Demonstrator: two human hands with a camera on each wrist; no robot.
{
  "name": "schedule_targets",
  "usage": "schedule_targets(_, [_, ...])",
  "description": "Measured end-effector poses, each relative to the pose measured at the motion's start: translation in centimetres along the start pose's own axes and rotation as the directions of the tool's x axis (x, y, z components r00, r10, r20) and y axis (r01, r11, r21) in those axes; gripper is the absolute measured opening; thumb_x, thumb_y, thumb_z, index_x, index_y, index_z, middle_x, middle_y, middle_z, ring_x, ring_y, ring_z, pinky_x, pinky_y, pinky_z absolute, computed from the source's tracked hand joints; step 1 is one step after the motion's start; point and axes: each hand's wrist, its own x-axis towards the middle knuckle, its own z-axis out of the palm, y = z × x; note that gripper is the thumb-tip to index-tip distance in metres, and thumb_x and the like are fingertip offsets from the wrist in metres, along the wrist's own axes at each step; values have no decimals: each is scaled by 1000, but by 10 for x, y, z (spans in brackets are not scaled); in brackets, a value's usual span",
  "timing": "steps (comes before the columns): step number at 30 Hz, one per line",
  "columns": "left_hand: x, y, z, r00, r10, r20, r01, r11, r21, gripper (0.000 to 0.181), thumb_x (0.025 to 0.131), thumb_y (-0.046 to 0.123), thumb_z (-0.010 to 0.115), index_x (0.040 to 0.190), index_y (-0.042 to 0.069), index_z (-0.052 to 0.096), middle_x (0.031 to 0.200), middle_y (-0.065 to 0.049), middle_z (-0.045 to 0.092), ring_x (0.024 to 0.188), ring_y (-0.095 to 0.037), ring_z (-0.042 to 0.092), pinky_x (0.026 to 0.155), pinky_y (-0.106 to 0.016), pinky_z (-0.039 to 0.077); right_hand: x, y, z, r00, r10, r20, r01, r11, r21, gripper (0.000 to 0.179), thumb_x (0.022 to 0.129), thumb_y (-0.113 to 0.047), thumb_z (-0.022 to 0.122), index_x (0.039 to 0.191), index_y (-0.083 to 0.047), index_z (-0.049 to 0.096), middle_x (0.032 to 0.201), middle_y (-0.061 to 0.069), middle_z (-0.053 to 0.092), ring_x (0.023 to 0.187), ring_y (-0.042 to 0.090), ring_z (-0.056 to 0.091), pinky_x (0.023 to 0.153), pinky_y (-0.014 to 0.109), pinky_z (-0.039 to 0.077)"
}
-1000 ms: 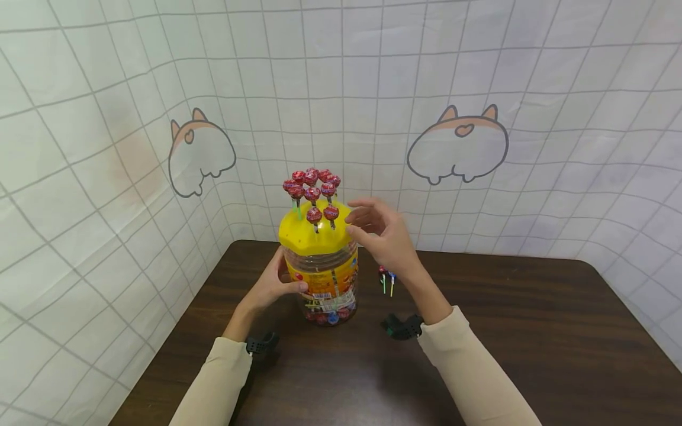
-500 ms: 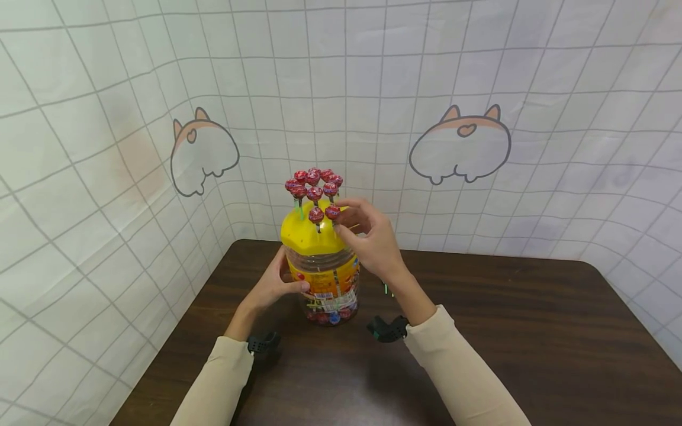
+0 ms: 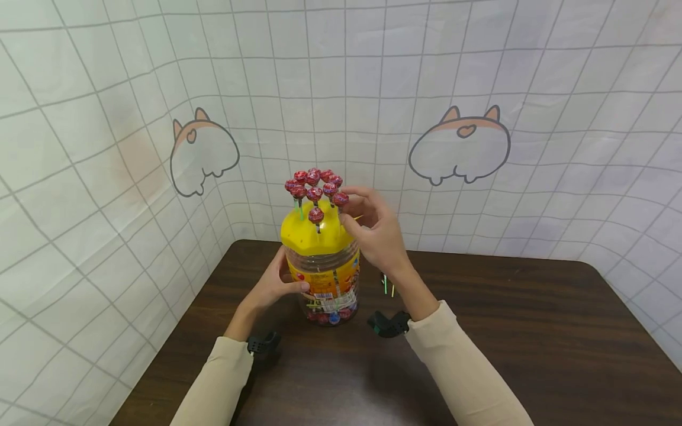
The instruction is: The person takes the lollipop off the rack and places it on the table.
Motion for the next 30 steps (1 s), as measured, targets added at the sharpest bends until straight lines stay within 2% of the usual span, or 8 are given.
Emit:
schedule_targets(4, [0,1,0,1000,13,15,-13,1000,-18,93,87,25,83,158,31,24,148,-7,46,131,-30,54,105,-49,54,1,0,-13,999,27,20,-29,998,62,46,92,7,66,135,-2,56,101,9,66,84,20,65,73,24,60])
schedule_targets(7, [0,1,0,999,25,27,-24,999,-33,93,88,22,83,158,30,24,147,-9,47,130,-30,56,104,-47,55,-2,3,-24,996,62,57,-68,992,102,47,91,9,66,135,-1,56,103,13,65,82,24,65,67,27,60])
schedule_targets(10, [0,0,0,999,31,31,-30,999,-41,93,88,20,82,159,29,23,146,-9,47,130,-29,57,104,-45,55,-6,11,-35,990,107,97,-118,986,119,46,91,8,66,134,-2,55,107,14,65,81,23,65,65,29,60])
schedule_targets(13, [0,0,0,999,30,33,-29,999,-46,93,88,19,82,159,29,23,147,-10,46,130,-29,56,105,-45,55,-12,20,-46,980,149,133,-166,979,121,45,92,8,66,134,-1,54,107,10,65,81,20,65,65,29,61])
schedule_targets(19, [-1,2,1,999,25,36,-23,999,-44,93,88,19,82,159,30,23,148,-9,46,131,-29,55,106,-47,54,-24,40,-66,953,239,187,-262,959,107,44,91,9,66,130,-7,54,105,4,64,82,17,66,67,30,61])
schedule_targets(24, [-1,2,0,999,31,37,-29,999,-43,94,87,24,83,159,32,22,148,-8,46,131,-29,56,105,-47,54,-34,55,-80,924,311,222,-335,939,82,45,92,8,66,132,-7,52,112,5,64,81,15,67,67,29,61])
schedule_targets(30, [-1,1,0,999,28,33,-26,999,-34,94,87,26,83,159,31,23,148,-8,46,132,-30,55,106,-48,54,-44,76,-93,893,364,264,-403,909,109,46,92,10,66,134,0,47,111,3,64,81,13,68,67,30,61])
